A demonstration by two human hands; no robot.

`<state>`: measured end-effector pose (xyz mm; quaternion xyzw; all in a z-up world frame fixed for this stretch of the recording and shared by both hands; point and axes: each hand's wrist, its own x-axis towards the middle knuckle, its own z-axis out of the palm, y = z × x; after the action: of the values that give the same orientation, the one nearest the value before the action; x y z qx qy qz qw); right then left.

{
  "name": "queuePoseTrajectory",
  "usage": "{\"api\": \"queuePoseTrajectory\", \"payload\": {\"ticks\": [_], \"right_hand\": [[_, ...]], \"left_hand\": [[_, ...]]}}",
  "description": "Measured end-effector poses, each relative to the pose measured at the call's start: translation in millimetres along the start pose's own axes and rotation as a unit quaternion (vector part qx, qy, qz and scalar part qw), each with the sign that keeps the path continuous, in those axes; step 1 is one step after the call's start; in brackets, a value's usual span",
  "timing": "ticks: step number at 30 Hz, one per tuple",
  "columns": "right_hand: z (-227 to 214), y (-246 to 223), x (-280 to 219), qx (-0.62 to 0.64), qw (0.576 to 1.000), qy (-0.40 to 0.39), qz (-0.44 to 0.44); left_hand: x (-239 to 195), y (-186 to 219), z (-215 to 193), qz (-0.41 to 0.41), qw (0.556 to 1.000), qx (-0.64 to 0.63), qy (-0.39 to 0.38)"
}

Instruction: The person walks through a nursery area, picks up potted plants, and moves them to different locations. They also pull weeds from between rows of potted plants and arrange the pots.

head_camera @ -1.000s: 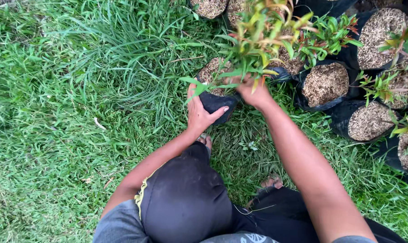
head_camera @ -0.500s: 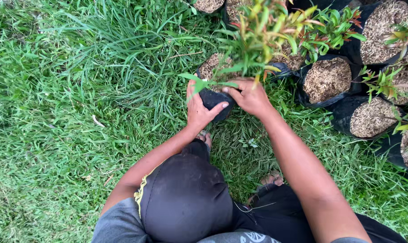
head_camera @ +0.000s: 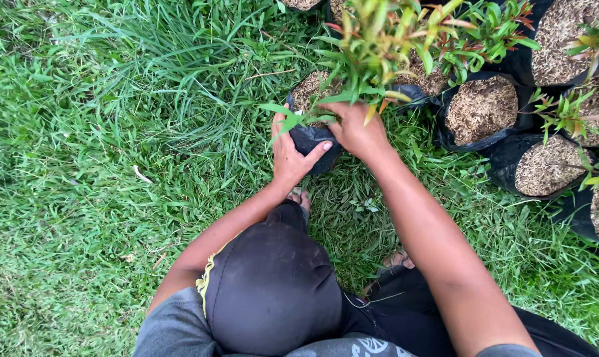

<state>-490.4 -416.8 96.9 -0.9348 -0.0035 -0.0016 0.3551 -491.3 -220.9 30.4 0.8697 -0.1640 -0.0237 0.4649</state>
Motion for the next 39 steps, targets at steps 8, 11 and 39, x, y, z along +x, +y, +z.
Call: {"api": "queuePoseTrajectory", "payload": {"ticks": [8, 11, 39], "right_hand": [[13.5, -5.6, 10.5, -0.036, 0.998, 0.034, 0.024], [16.8, -4.6, 1.2, 0.045, 0.994, 0.063, 0.074], [36.3, 3.7, -1.9, 0.251, 0.967, 0.026, 0.018]], "left_hand": [[1.8, -8.1, 3.5, -0.01, 1.0, 0.004, 0.003], [-0.2, -7.7, 2.3, 0.017, 0.999, 0.028, 0.0], [0.4, -23.5, -0.9, 0.0, 0.998, -0.056, -0.019]]}}
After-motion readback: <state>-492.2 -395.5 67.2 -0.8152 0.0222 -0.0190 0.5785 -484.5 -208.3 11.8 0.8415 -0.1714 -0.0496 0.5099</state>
